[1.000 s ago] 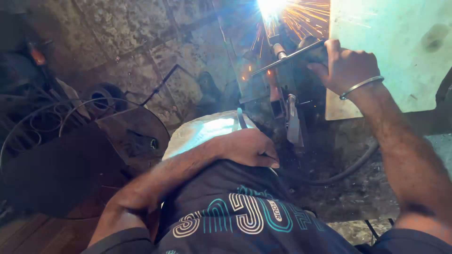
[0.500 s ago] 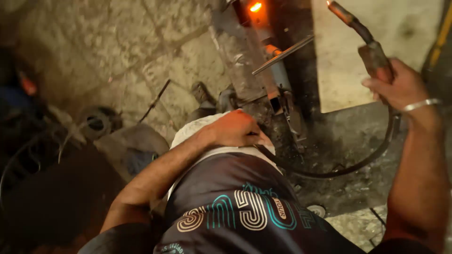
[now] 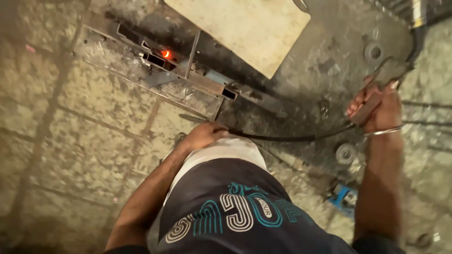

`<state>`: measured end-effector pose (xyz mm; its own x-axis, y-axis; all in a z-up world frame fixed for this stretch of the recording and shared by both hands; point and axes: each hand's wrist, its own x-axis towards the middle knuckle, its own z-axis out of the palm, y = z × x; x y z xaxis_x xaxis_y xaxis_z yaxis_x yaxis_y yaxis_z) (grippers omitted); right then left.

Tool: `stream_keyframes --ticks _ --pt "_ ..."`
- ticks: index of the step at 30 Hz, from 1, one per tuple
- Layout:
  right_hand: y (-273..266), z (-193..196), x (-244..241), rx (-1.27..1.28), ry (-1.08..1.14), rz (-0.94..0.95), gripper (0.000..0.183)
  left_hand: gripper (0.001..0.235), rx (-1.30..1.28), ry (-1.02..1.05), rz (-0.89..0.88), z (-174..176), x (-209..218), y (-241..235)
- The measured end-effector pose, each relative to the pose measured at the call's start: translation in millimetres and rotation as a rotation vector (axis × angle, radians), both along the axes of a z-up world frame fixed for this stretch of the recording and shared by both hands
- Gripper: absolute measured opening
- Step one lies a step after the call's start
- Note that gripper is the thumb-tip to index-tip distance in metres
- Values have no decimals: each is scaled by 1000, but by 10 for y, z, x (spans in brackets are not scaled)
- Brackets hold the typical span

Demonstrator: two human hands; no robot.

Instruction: The person welds metal bars and frame components on a workbench, producing sparks, then chips and brushes the welds with a chipping hammer and wire brush. They position metal rods and a rectangular frame on the bench between welds and resume welding the joints.

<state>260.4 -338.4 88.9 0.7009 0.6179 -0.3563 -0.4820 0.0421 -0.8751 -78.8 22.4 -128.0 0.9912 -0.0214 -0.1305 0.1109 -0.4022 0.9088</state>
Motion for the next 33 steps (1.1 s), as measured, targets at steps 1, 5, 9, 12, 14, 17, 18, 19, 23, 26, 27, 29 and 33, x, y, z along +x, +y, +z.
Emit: stream_keyframes --ticks 1,5,9,12,14,17,18,19,23,26,27,29,33 --pt "-121 -165 -238 10 4 -24 60 47 10 4 -24 152 -27 23" --pt "-391 -874 -1175 -164 -43 -427 52 40 -170 208 1 433 -278 154" --pt "-696 -1876 -1257 -343 -23 -617 36 38 -131 268 -111 326 -514 168" --pt "-682 -2250 -962 -575 -37 -406 46 39 -236 232 -59 -23 -740 58" --pt "-790 -2504 -338 -703 -151 -319 48 39 -200 317 -43 1 -818 35" --pt "-536 -2386 104 -821 -299 -245 54 40 -173 352 -32 62 -866 13" --pt "-386 -2263 188 -817 -326 -263 58 40 -177 299 -44 73 -856 0" --pt "-498 -2620 105 -817 -314 -240 58 40 -181 317 -27 237 -946 20" --pt "-286 -3216 -233 -1312 -830 -194 80 40 -351 355 266 568 -1057 349" --pt "-36 -3395 -571 -1538 -784 -252 80 42 -332 346 451 373 -1435 561" --pt "-34 -3459 -634 -1607 -775 -308 70 43 -395 324 527 285 -1521 650" --pt "40 -3306 -688 -1593 -782 -324 70 42 -426 320 616 226 -1612 716" --pt "122 -3136 -654 -1481 -816 -422 71 39 -488 313 711 198 -1482 1031"
